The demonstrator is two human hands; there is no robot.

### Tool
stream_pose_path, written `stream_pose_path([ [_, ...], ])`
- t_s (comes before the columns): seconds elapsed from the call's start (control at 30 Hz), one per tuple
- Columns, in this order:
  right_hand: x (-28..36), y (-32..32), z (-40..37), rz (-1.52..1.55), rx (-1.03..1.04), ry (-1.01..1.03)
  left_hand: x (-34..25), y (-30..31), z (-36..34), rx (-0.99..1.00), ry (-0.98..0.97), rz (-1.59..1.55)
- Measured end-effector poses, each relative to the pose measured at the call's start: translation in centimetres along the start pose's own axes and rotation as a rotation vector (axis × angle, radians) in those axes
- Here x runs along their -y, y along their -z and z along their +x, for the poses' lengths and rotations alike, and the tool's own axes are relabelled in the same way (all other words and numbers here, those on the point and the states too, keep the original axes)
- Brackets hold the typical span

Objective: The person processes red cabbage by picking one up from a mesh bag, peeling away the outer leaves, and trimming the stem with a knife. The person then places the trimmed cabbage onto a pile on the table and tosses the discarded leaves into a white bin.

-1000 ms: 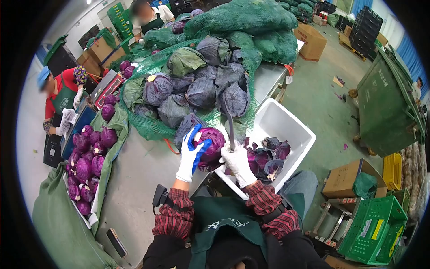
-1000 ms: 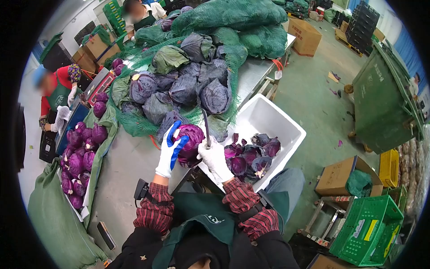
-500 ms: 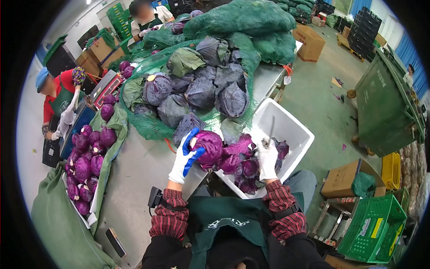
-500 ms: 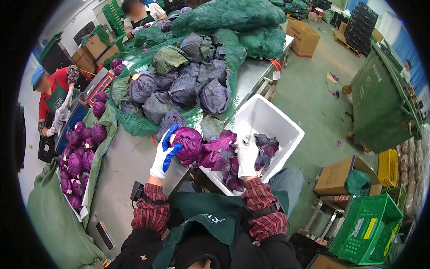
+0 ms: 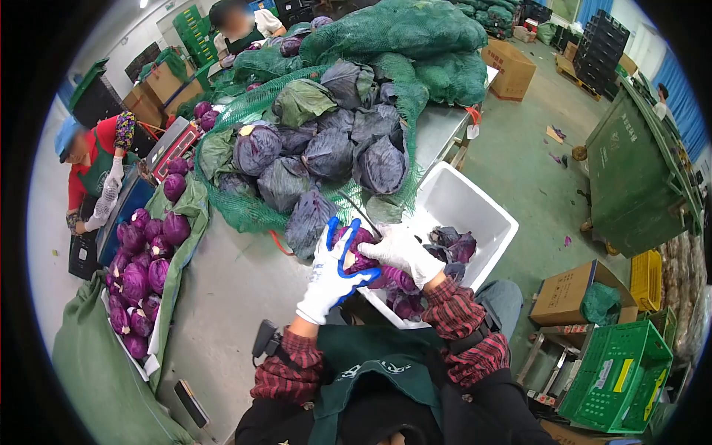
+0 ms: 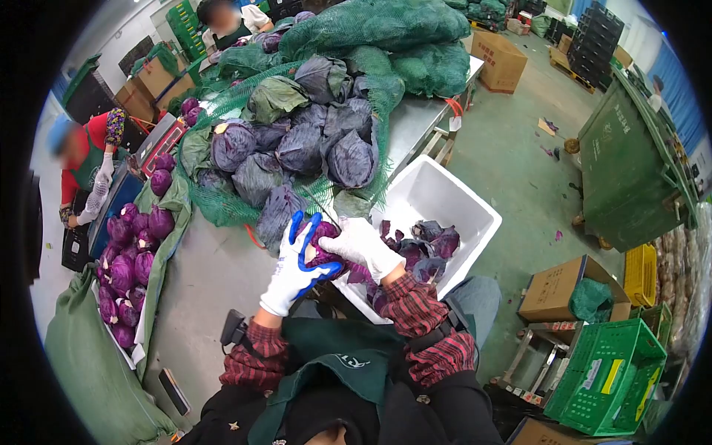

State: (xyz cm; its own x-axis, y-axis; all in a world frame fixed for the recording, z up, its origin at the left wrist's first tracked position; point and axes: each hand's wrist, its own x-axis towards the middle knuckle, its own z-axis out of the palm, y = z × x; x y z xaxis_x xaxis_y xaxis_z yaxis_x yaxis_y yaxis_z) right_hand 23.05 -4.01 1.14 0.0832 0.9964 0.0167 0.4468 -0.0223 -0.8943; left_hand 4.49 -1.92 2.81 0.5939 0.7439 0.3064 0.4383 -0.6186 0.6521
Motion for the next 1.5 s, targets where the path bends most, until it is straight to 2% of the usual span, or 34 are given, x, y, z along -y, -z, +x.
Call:
stream_pose_path([
  [0.13,0.3,0.2,-0.1,-0.234,0.01,-0.13,0.4,-1.9,-0.6,-0.15,0.069,-0.002],
  [0.2,-0.3,0.5,-1.1,-0.009,-0.04,-0.053,0.7,-1.9,-0.9,-0.142,0.066,0.022],
  [0.23,-0.4,0.8,-1.4,0.12,0.058,-0.155,0.6,-1.9,-0.9,-0.136,0.096,-0.031],
  [0.27,-1.1,0.2,-1.6,0.12,0.058,-0.153,0.6,-1.9,-0.8,-0.13,0.125,-0.085],
  [0.33,-1.2,-0.9,-2.3,0.096,-0.112,0.073,0.3,-1.7,-0.7,-0.114,0.105,-0.022],
  [0.37,-1.6,-0.5,-2.6,0.187,-0.02,-0.012,0.1,-1.8,-0.8,-0.096,0.084,0.04],
  [0.4,-1.8,-0.3,-2.5,0.19,-0.021,-0.015,0.2,-1.8,-0.9,-0.091,0.085,0.04],
  [0.47,-2.3,0.1,-2.2,-0.034,0.023,0.238,1.1,-2.0,-0.9,-0.11,0.033,0.027],
  [0.53,-1.8,-0.1,-2.2,-0.076,0.011,0.257,2.3,-2.3,-0.9,-0.122,-0.029,0.042],
  [0.6,-2.1,-0.6,-1.9,-0.062,-0.092,0.156,2.9,-2.4,-1.0,-0.121,-0.011,0.018],
  [0.63,-2.4,-0.8,-1.4,-0.13,-0.263,0.272,3.0,-2.3,-1.1,-0.124,-0.011,0.019],
  [0.67,-2.9,-0.5,-1.6,-0.016,-0.264,-0.011,3.1,-2.1,-1.2,-0.136,0.05,-0.15],
  [0.73,-9.9,-2.0,-0.2,0.093,-0.482,-0.074,3.6,-1.6,-1.2,-0.157,0.17,-0.485],
  [0.77,-7.6,-0.5,-1.8,0.124,-0.398,-0.306,4.0,-1.4,-1.3,-0.176,0.216,-0.605],
  [0.8,-10.6,-1.4,-1.6,0.294,-0.45,-0.365,4.1,-1.2,-1.2,-0.177,0.215,-0.602],
  [0.87,-5.7,-0.9,-3.5,0.319,-0.392,-0.239,4.3,-1.1,-1.0,-0.174,0.181,-0.524],
  [0.9,-4.7,-1.3,-3.5,0.213,-0.383,-0.092,4.2,-1.2,-1.1,-0.17,0.185,-0.527],
  [0.93,-3.2,-1.5,-3.9,0.218,-0.199,-0.208,3.8,-1.3,-1.1,-0.169,0.155,-0.441],
  [1.0,-1.0,-2.9,-4.0,0.118,-0.179,-0.069,3.4,-1.4,-0.7,-0.176,0.082,-0.268],
  [1.03,-1.9,-4.2,-3.5,0.037,-0.28,0.089,3.4,-1.5,-0.7,-0.19,0.05,-0.233],
  [1.07,-3.2,-4.4,-3.2,0.036,-0.278,0.093,3.6,-1.5,-0.6,-0.194,0.049,-0.232],
  [1.13,-3.2,-3.9,-2.8,-0.241,-0.273,0.154,3.7,-1.5,-0.8,-0.193,0.029,-0.242],
  [1.2,-3.3,-3.5,-2.1,-0.226,-0.305,0.141,3.6,-1.3,-0.7,-0.177,0.042,-0.265],
  [1.27,-5.4,-3.4,-1.4,-0.318,-0.499,0.058,3.6,-1.1,-0.7,-0.16,0.055,-0.29],
  [1.3,-8.0,-3.5,-0.5,0.034,-0.372,-0.204,3.8,-0.9,-0.6,-0.145,0.163,-0.562],
  [1.33,-9.6,-3.6,-0.6,-0.141,-0.474,-0.154,3.9,-0.6,-0.4,-0.128,0.271,-0.832],
  [1.37,-11.3,-4.0,-0.7,-0.175,-0.536,-0.162,2.0,0.9,-0.3,-0.128,0.361,-1.079],
  [1.4,-12.4,-4.3,-0.8,-0.207,-0.596,-0.17,3.7,1.1,-0.4,-0.13,0.287,-0.999],
  [1.43,-11.2,-3.9,-1.5,-0.071,-0.542,-0.371,6.2,0.9,-0.6,-0.139,0.269,-1.073],
  [1.47,-9.6,-3.3,-2.3,0.047,-0.51,-0.468,7.8,0.8,-0.8,-0.148,0.251,-1.147],
  [1.5,-11.2,-3.7,-2.3,-0.205,-0.62,-0.358,7.1,1.1,-0.8,-0.154,0.356,-1.396],
])
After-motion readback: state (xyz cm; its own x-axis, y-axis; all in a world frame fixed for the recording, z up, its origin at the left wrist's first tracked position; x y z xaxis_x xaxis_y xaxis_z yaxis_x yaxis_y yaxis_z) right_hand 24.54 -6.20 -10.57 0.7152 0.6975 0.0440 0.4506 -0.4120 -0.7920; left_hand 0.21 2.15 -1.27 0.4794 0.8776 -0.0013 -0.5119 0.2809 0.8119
